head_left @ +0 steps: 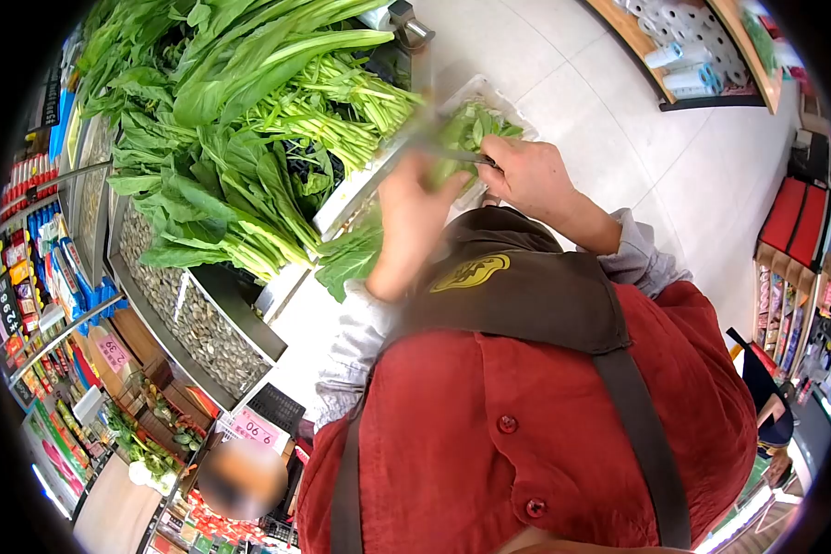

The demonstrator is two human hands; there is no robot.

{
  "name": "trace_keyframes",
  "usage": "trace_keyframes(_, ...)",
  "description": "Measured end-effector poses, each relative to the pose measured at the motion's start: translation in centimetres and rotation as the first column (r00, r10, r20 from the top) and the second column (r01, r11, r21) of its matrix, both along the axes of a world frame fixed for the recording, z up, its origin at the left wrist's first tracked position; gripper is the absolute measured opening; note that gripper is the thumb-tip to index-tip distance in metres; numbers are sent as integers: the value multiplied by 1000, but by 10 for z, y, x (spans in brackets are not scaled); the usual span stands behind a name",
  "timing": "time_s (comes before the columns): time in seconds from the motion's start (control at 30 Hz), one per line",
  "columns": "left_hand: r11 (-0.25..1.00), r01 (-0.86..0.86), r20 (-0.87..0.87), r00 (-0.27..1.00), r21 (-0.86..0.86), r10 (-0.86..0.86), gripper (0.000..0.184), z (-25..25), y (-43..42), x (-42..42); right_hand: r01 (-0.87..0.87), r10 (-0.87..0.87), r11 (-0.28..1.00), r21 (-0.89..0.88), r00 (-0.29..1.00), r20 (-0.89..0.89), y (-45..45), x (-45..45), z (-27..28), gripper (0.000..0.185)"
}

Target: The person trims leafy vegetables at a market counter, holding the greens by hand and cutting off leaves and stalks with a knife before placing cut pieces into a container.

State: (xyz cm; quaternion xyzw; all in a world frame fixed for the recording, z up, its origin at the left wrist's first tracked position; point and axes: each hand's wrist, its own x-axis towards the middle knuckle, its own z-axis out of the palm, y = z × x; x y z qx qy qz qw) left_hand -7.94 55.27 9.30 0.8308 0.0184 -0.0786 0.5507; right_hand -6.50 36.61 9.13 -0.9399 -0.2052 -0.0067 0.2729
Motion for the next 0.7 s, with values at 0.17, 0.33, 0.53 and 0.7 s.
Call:
trace_keyframes(0.17,997,-66,48,997,-26,67,32,-5,-9,3,34,-34,999,-23,999,-19,-5,0,-4,18)
trace_keyframes(0.33,995,-88,29,996,-40,89,30,-10,-12,5,150,-173,977,-149,972,-159,-17,0,-15,18)
trace_keyframes(0.53,995,-59,43,997,-80,63,30,-1,-15,13,267,-257,963,34,949,-181,-20,2,-13,21)
trace_keyframes(0.7,994,-29,46,998,-102,33,25,-9,-6,7,277,-233,943,187,946,-226,-26,8,-7,20)
